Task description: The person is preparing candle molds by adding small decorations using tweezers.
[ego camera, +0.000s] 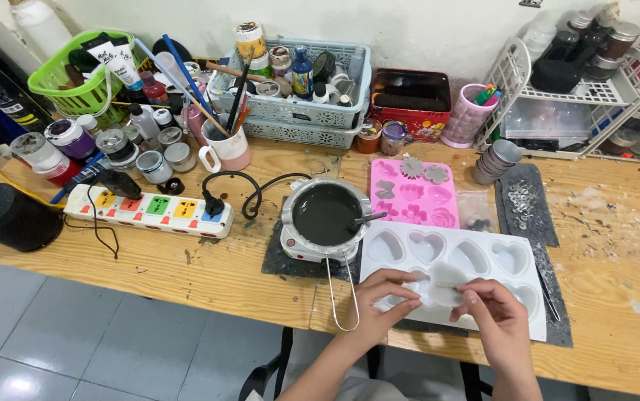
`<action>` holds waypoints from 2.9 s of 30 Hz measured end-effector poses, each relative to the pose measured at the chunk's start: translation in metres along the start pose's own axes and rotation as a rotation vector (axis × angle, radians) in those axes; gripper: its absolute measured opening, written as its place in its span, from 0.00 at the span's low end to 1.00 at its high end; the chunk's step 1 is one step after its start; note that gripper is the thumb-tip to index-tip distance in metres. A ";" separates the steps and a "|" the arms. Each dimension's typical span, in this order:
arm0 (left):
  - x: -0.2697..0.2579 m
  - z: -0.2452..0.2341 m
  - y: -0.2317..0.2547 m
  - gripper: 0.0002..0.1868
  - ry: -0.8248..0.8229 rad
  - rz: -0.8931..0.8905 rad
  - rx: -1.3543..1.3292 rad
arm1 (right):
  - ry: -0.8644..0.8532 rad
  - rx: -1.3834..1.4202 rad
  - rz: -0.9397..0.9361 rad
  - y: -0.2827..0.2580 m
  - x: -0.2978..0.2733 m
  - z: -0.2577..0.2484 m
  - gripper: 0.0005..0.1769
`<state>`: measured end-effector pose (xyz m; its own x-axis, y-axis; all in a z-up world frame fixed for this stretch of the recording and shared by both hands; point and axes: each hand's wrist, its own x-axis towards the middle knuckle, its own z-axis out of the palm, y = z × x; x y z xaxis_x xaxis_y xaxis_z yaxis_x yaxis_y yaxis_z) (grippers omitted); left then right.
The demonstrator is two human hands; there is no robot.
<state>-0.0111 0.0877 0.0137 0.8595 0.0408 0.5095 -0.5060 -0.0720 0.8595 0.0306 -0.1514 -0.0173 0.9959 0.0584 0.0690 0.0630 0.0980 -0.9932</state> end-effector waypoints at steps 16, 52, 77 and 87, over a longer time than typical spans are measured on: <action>-0.017 -0.067 0.016 0.43 0.014 -0.711 -1.021 | 0.067 -1.220 -0.862 -0.076 0.081 0.096 0.10; -0.032 -0.058 -0.001 0.18 0.019 -0.574 -0.898 | -0.176 -0.155 -0.107 -0.056 0.099 0.146 0.11; -0.033 -0.058 -0.001 0.17 0.027 -0.590 -0.909 | -0.238 -0.327 -0.131 -0.078 0.104 0.157 0.12; -0.033 -0.057 0.003 0.17 0.039 -0.612 -0.930 | -0.195 -0.221 -0.159 -0.063 0.116 0.152 0.11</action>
<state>-0.0455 0.1430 0.0017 0.9879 -0.1533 -0.0238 0.1314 0.7448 0.6542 0.1319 -0.0001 0.0674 0.9426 0.2511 0.2199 0.2502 -0.0955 -0.9635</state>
